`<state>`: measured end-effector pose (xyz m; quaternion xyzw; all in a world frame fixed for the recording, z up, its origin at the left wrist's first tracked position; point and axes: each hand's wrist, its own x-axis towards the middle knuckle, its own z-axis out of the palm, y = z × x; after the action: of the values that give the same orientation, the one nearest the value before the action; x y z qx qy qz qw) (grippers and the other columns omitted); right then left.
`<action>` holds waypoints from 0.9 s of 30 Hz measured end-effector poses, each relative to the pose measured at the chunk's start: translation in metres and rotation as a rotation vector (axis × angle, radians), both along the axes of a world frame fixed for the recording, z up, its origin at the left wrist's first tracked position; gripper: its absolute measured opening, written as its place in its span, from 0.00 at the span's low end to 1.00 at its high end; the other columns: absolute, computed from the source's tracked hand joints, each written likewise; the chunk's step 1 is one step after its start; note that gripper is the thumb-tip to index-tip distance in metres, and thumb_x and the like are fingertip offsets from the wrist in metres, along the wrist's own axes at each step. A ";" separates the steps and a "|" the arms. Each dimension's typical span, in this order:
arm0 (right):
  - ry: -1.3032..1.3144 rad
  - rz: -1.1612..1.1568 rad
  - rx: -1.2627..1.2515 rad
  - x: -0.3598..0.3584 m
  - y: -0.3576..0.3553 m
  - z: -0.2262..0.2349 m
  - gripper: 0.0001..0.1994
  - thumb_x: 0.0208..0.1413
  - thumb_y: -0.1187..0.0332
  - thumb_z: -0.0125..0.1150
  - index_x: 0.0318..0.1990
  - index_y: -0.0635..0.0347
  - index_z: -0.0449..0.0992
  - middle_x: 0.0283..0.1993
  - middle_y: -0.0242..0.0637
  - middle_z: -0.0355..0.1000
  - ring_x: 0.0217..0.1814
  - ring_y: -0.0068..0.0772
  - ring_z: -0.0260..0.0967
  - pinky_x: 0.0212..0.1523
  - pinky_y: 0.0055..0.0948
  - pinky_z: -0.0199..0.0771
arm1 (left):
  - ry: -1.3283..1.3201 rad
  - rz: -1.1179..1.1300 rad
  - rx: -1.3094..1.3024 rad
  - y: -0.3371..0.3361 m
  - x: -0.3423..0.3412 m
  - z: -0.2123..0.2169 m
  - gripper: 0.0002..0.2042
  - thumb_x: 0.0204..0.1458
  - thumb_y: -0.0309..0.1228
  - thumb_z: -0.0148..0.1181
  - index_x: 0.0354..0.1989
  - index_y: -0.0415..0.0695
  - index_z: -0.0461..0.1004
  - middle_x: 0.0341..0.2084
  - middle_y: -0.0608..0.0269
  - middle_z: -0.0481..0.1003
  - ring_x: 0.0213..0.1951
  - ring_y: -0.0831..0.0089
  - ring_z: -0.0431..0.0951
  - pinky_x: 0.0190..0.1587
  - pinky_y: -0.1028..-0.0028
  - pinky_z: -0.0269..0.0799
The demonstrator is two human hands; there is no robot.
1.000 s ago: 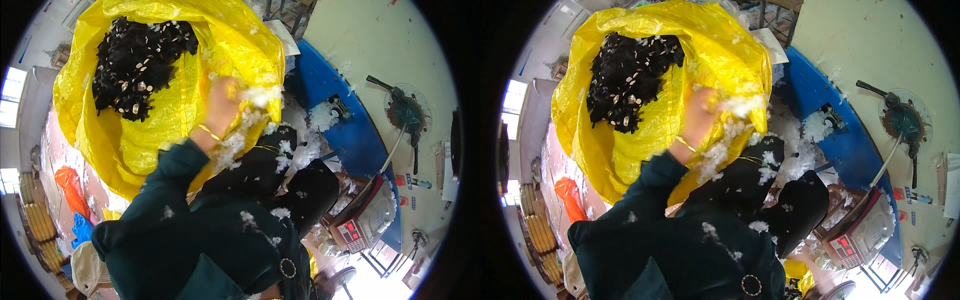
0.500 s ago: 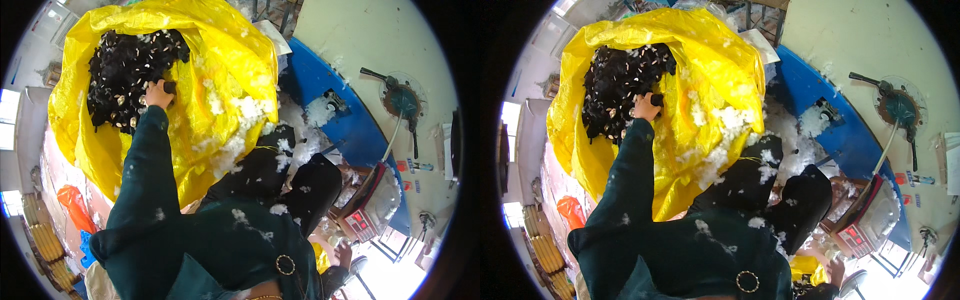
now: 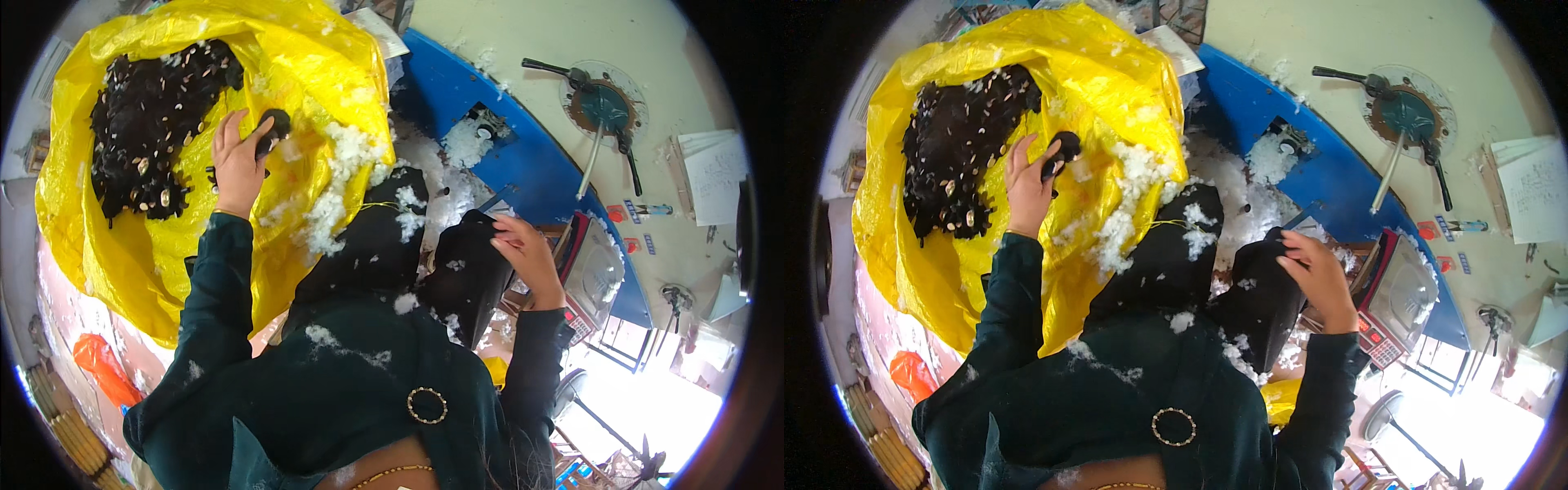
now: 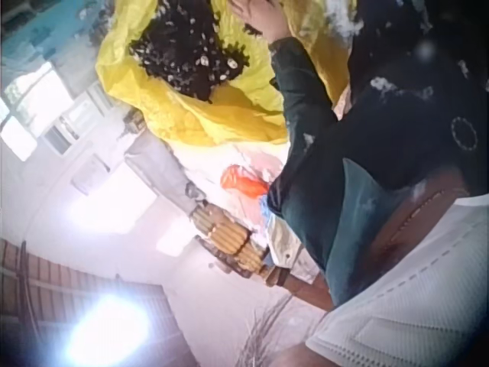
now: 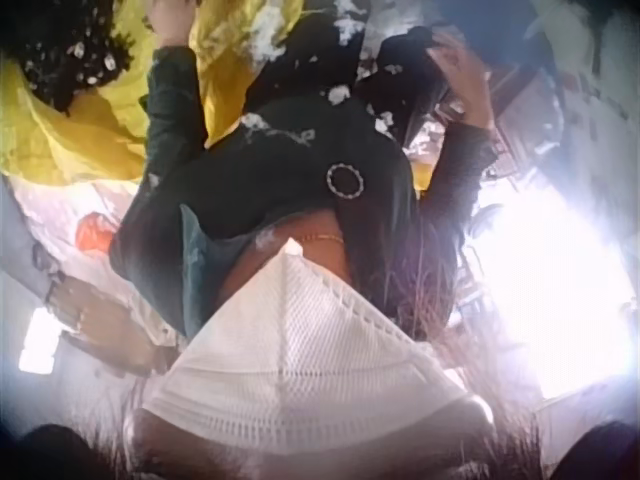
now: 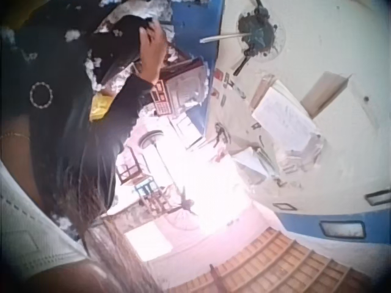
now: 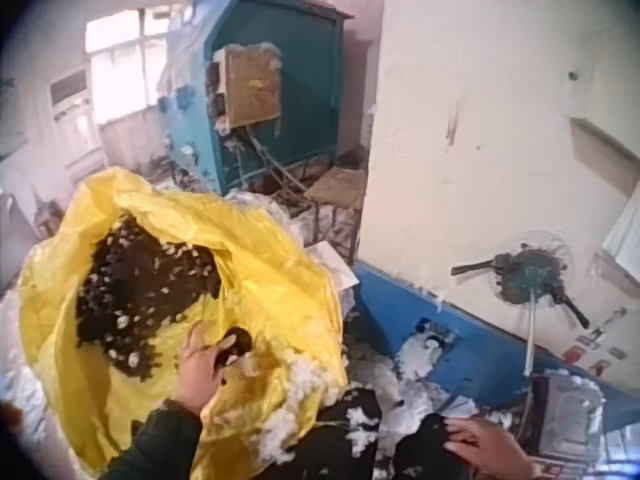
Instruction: The person repeatedly stuffs white cotton-like material into small black plush toys using a manual press tool. After each stuffing, the person places the finished toy into a yellow bag and retrieves another empty toy to continue the process.
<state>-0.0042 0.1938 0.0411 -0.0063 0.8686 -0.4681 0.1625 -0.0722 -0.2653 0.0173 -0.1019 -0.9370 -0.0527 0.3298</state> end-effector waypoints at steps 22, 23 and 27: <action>0.371 -0.193 -0.086 0.006 -0.068 0.012 0.19 0.43 0.72 0.68 0.45 0.65 0.71 0.39 0.38 0.70 0.41 0.31 0.70 0.42 0.26 0.70 | -1.156 -0.754 1.976 0.266 0.023 0.009 0.24 0.57 0.31 0.58 0.60 0.40 0.60 0.50 0.63 0.66 0.53 0.76 0.66 0.58 0.76 0.60; 0.291 -0.267 -0.325 0.006 -0.061 0.001 0.17 0.46 0.72 0.66 0.44 0.65 0.71 0.39 0.36 0.70 0.41 0.26 0.68 0.41 0.24 0.70 | -1.095 -0.801 1.851 0.267 0.020 0.005 0.22 0.61 0.35 0.52 0.60 0.41 0.60 0.51 0.63 0.66 0.53 0.77 0.65 0.57 0.76 0.60; 0.199 -0.318 -0.526 0.003 -0.040 -0.005 0.07 0.54 0.74 0.61 0.38 0.66 0.71 0.32 0.29 0.70 0.34 0.17 0.65 0.34 0.20 0.67 | -1.099 -0.938 1.553 0.277 0.025 0.017 0.21 0.64 0.41 0.44 0.60 0.42 0.61 0.54 0.62 0.66 0.55 0.76 0.65 0.59 0.76 0.58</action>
<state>-0.0011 0.1540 0.0364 0.0419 0.7196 -0.6932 -0.0056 -0.0468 0.0120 0.0344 -0.1770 -0.5338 -0.7976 -0.2180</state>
